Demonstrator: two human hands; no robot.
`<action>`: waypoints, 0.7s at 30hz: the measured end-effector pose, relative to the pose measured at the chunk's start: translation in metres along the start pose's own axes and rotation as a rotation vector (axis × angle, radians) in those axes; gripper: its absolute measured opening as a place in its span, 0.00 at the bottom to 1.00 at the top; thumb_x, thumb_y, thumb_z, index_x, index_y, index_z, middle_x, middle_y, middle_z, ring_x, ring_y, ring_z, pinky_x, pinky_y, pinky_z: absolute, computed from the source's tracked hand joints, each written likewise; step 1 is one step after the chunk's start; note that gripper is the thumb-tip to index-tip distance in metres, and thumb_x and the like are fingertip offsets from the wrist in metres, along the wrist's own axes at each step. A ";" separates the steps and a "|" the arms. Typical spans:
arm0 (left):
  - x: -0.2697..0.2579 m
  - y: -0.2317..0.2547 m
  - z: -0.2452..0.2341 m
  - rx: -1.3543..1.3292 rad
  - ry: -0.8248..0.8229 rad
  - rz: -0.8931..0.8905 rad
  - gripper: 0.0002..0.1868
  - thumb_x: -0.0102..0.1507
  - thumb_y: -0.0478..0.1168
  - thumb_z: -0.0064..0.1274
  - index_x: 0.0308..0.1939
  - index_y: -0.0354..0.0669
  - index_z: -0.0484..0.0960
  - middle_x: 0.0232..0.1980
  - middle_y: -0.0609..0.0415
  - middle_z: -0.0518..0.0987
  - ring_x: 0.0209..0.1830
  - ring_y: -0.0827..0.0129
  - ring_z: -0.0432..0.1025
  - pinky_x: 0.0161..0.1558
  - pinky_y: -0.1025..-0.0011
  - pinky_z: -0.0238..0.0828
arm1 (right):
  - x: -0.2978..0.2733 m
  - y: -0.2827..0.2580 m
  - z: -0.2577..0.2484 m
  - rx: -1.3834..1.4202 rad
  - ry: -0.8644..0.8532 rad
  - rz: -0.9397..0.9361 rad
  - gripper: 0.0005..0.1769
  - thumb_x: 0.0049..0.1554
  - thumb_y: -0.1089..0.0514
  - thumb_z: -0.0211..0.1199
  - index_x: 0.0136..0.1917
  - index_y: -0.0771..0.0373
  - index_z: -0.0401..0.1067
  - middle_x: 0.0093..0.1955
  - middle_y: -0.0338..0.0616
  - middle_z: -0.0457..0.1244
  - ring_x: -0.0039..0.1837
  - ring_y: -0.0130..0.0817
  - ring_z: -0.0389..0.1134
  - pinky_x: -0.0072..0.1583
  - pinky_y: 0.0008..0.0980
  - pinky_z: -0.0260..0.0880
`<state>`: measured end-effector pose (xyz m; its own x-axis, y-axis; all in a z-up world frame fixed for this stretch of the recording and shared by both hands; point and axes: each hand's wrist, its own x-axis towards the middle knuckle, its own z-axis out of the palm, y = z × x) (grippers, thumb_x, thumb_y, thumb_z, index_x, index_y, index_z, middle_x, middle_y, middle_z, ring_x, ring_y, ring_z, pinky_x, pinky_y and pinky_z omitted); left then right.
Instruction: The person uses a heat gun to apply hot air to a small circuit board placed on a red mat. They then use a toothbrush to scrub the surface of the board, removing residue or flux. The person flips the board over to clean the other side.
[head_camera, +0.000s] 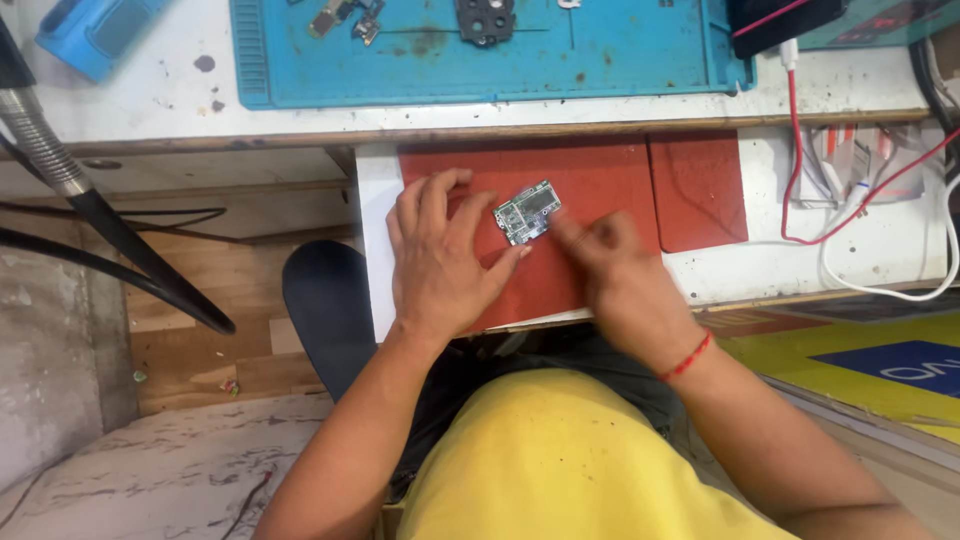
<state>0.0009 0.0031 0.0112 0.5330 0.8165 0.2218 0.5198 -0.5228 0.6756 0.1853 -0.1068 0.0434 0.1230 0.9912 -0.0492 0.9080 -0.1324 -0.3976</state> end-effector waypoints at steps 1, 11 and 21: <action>-0.002 0.003 0.000 0.037 0.000 0.020 0.30 0.50 0.51 0.72 0.52 0.44 0.82 0.63 0.48 0.69 0.68 0.50 0.58 0.67 0.50 0.52 | -0.004 -0.002 -0.002 -0.005 -0.044 -0.004 0.39 0.51 0.71 0.53 0.75 0.50 0.66 0.53 0.55 0.62 0.43 0.55 0.69 0.45 0.48 0.71; 0.002 0.003 -0.001 0.020 0.045 0.024 0.23 0.50 0.51 0.72 0.46 0.49 0.87 0.61 0.50 0.72 0.67 0.51 0.59 0.67 0.50 0.53 | 0.002 0.016 -0.009 -0.016 0.034 -0.025 0.35 0.54 0.69 0.56 0.74 0.52 0.66 0.51 0.54 0.62 0.43 0.53 0.69 0.44 0.47 0.71; -0.038 -0.003 -0.017 0.094 0.100 0.016 0.26 0.55 0.51 0.71 0.51 0.40 0.85 0.56 0.49 0.74 0.61 0.54 0.64 0.63 0.54 0.59 | 0.002 -0.015 -0.004 0.014 -0.158 -0.031 0.42 0.48 0.70 0.55 0.75 0.47 0.65 0.53 0.51 0.63 0.40 0.55 0.69 0.41 0.49 0.72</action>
<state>-0.0325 -0.0225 0.0125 0.4749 0.8257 0.3043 0.5748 -0.5529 0.6032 0.1732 -0.1025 0.0530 0.0297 0.9832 -0.1804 0.9046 -0.1032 -0.4137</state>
